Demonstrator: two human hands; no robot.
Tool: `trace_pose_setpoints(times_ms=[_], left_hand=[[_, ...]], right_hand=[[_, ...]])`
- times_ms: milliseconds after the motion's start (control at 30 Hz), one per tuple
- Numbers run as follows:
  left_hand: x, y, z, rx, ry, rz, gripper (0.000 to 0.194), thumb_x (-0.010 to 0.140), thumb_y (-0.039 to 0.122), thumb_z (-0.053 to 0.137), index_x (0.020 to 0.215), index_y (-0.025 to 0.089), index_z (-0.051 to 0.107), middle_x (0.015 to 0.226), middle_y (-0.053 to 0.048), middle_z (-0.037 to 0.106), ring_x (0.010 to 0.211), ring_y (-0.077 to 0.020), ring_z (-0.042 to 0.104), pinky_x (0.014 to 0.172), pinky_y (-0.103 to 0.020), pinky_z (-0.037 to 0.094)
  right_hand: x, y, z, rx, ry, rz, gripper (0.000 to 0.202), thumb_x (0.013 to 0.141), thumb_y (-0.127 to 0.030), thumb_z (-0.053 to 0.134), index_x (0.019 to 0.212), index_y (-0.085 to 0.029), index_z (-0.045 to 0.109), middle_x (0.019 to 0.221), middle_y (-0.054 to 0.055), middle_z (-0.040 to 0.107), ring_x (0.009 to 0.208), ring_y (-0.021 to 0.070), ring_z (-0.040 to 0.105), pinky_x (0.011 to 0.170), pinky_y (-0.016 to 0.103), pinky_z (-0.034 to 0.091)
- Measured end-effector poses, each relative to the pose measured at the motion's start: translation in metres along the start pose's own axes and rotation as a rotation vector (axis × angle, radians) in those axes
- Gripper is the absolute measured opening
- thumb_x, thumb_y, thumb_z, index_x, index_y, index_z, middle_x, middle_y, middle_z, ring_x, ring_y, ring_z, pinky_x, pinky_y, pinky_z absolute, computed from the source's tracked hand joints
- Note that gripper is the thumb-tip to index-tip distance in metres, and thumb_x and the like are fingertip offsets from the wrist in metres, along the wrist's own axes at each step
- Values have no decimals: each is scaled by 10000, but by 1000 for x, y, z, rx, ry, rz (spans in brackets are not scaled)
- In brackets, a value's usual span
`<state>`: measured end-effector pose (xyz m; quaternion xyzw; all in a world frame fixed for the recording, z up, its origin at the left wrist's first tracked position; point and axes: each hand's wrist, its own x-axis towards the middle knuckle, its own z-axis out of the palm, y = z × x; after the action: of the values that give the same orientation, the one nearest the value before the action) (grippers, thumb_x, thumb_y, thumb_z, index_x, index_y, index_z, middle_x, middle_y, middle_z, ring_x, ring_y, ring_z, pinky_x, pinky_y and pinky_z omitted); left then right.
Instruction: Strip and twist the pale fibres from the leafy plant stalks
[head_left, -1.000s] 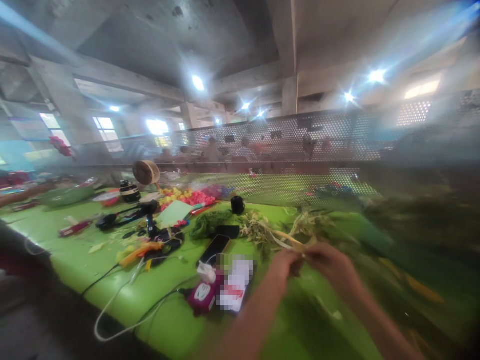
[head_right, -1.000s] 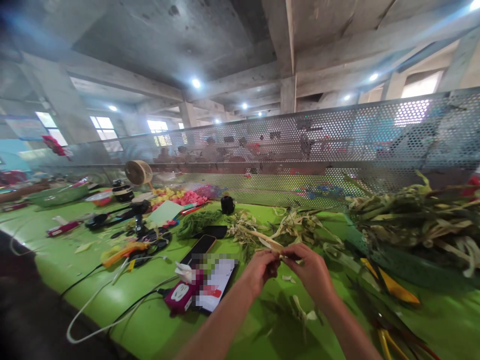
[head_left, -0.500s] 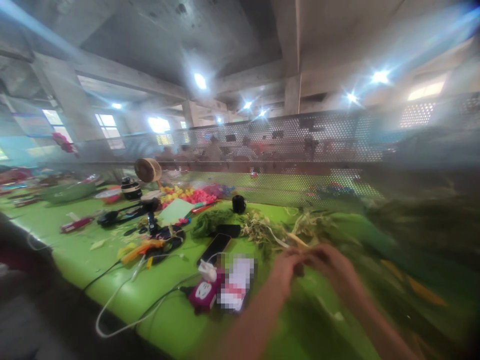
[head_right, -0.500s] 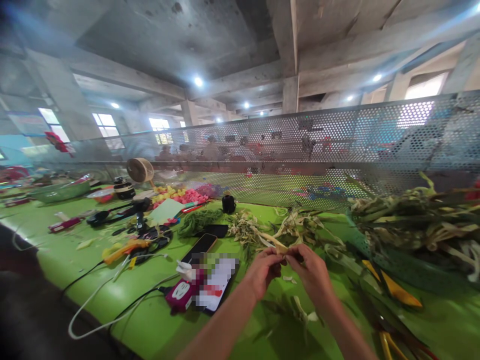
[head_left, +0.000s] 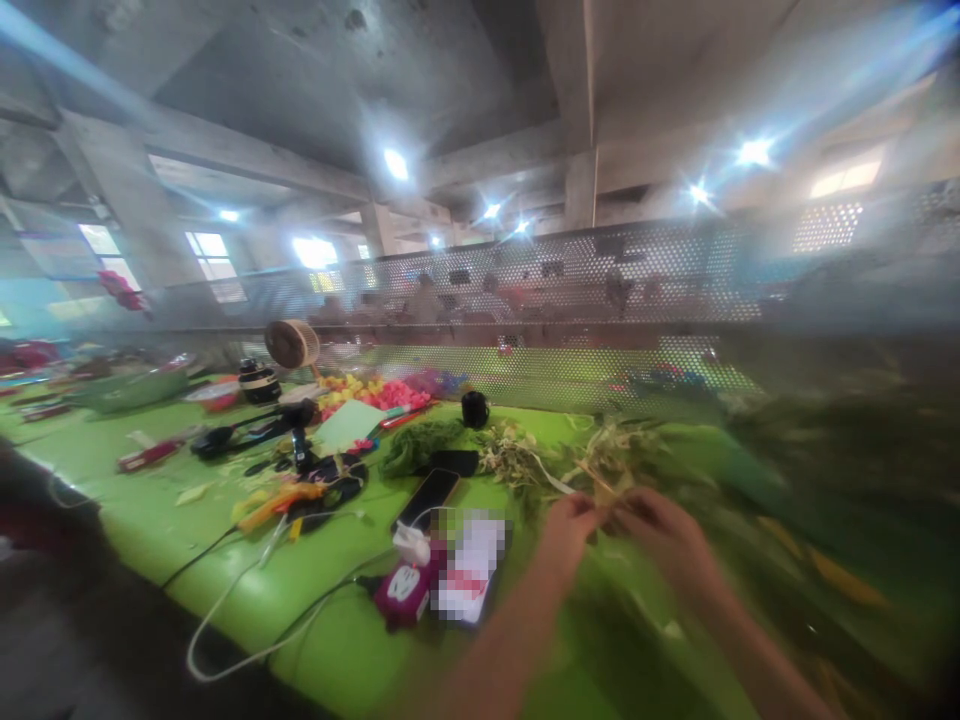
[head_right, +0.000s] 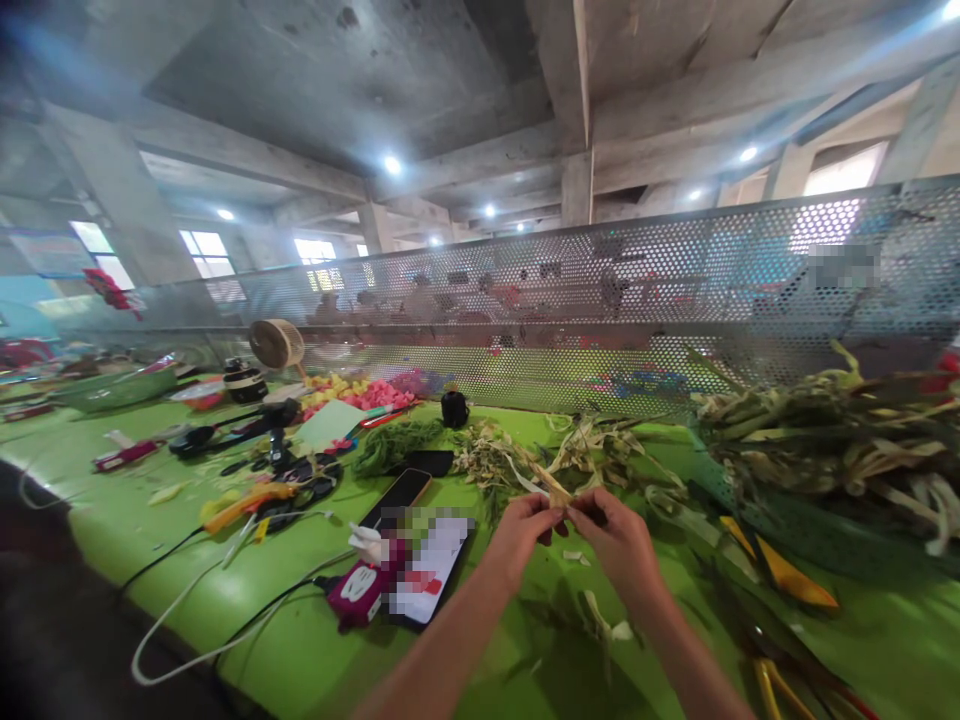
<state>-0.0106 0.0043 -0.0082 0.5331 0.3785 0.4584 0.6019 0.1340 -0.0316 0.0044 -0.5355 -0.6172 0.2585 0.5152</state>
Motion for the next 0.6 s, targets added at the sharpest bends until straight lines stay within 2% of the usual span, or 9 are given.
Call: trace_pose_setpoints(times_ms=[133, 233, 367, 500, 600], left_hand=[[0, -1, -1, -162, 21, -69, 151, 645, 289, 637, 630, 144, 596, 556, 5, 573, 486, -80, 402, 518, -240, 250], [0, -1, 0, -260, 25, -132, 116, 599, 246, 635, 597, 148, 573, 524, 18, 523, 478, -82, 396, 502, -245, 232], [-1, -2, 1, -315, 30, -186, 124, 560, 215, 634, 654, 166, 570, 565, 27, 508, 521, -97, 428, 517, -250, 268], [-1, -6, 3, -328, 66, -177, 158, 550, 223, 653, 687, 172, 591, 620, -1, 538, 527, -104, 418, 538, -268, 292], [1, -13, 4, -304, 65, -139, 194, 545, 257, 728, 674, 177, 607, 672, -40, 569, 568, -131, 450, 558, -290, 315]], right_hand=[[2, 6, 0, -13, -6, -66, 248, 759, -428, 628, 864, -207, 666, 797, 34, 706, 727, 194, 641, 695, 303, 503], [3, 8, -1, -108, -2, -161, 226, 763, -435, 629, 819, -226, 694, 826, 41, 713, 742, 205, 645, 715, 324, 511], [3, 8, -4, -172, -20, -216, 196, 781, -415, 616, 798, -241, 703, 825, 34, 717, 759, 209, 649, 728, 323, 508], [3, 12, -4, -185, -3, -170, 176, 737, -420, 654, 794, -261, 705, 836, 25, 728, 754, 223, 657, 727, 325, 502], [4, 11, -3, -133, 37, -79, 173, 685, -433, 673, 744, -274, 708, 739, 20, 728, 670, 232, 651, 651, 325, 509]])
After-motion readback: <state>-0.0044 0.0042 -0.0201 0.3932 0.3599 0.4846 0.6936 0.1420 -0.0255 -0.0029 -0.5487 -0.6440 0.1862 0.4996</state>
